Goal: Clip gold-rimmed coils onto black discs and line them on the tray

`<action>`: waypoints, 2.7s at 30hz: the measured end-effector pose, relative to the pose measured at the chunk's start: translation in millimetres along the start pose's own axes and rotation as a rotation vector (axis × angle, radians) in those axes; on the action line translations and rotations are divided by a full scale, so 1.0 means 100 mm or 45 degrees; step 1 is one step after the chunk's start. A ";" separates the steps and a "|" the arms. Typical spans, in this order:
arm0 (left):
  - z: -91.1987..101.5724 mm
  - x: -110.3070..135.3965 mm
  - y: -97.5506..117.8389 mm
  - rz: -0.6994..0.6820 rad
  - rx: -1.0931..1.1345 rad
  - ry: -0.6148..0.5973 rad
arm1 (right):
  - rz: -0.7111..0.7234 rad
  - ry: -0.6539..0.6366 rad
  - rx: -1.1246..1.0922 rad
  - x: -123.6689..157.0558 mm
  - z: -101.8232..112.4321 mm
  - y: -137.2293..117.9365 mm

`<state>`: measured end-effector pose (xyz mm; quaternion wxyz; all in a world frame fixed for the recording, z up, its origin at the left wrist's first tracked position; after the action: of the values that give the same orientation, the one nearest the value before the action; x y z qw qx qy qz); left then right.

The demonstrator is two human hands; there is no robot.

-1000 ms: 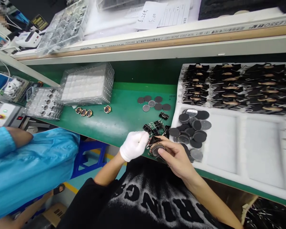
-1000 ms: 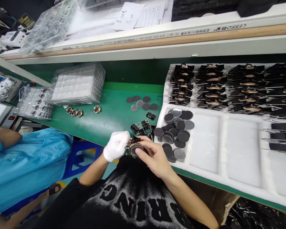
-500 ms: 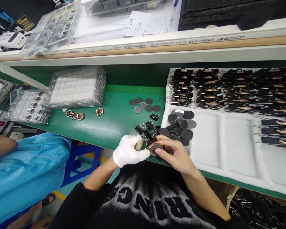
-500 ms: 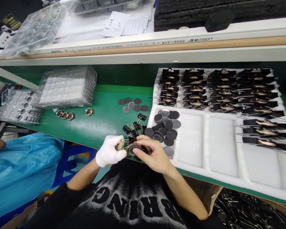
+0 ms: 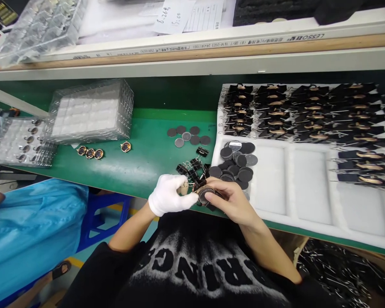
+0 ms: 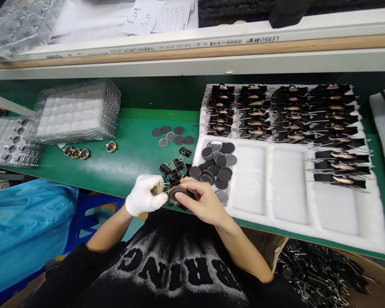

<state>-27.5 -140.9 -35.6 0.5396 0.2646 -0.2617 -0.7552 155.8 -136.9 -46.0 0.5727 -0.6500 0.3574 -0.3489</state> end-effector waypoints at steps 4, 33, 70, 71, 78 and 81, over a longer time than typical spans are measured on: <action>-0.01 0.00 0.02 -0.060 0.017 0.048 | 0.000 -0.019 -0.015 0.02 0.00 0.01; 0.11 -0.08 0.05 0.196 0.150 -0.598 | -0.228 -0.314 0.165 -0.05 0.23 -0.03; -0.55 -0.49 0.60 -0.321 -0.102 -0.818 | -0.071 0.128 0.936 0.93 1.22 -0.44; -0.54 -0.49 0.59 -0.307 -0.088 -0.801 | -0.033 0.235 1.028 1.04 1.41 -0.49; -0.44 -0.50 0.49 -0.239 -0.084 -0.767 | -0.222 0.747 1.614 1.75 2.80 -0.51; -0.41 -0.49 0.47 -0.231 -0.072 -0.754 | -0.315 0.833 1.687 1.79 3.06 -0.32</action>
<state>45.3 -111.8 -27.6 0.3776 0.0402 -0.3617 -0.8515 511.9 -136.7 -36.8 0.6653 -0.0675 0.1490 -0.7284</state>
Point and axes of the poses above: each hand's wrist, its own x-axis away from the middle knuckle, its own z-axis out of the back of the hand, y = z × x, the point moved 4 cm from there along -x, towards the middle knuckle, and after that the axes turned 1 degree about z, right-handed, at the moved point
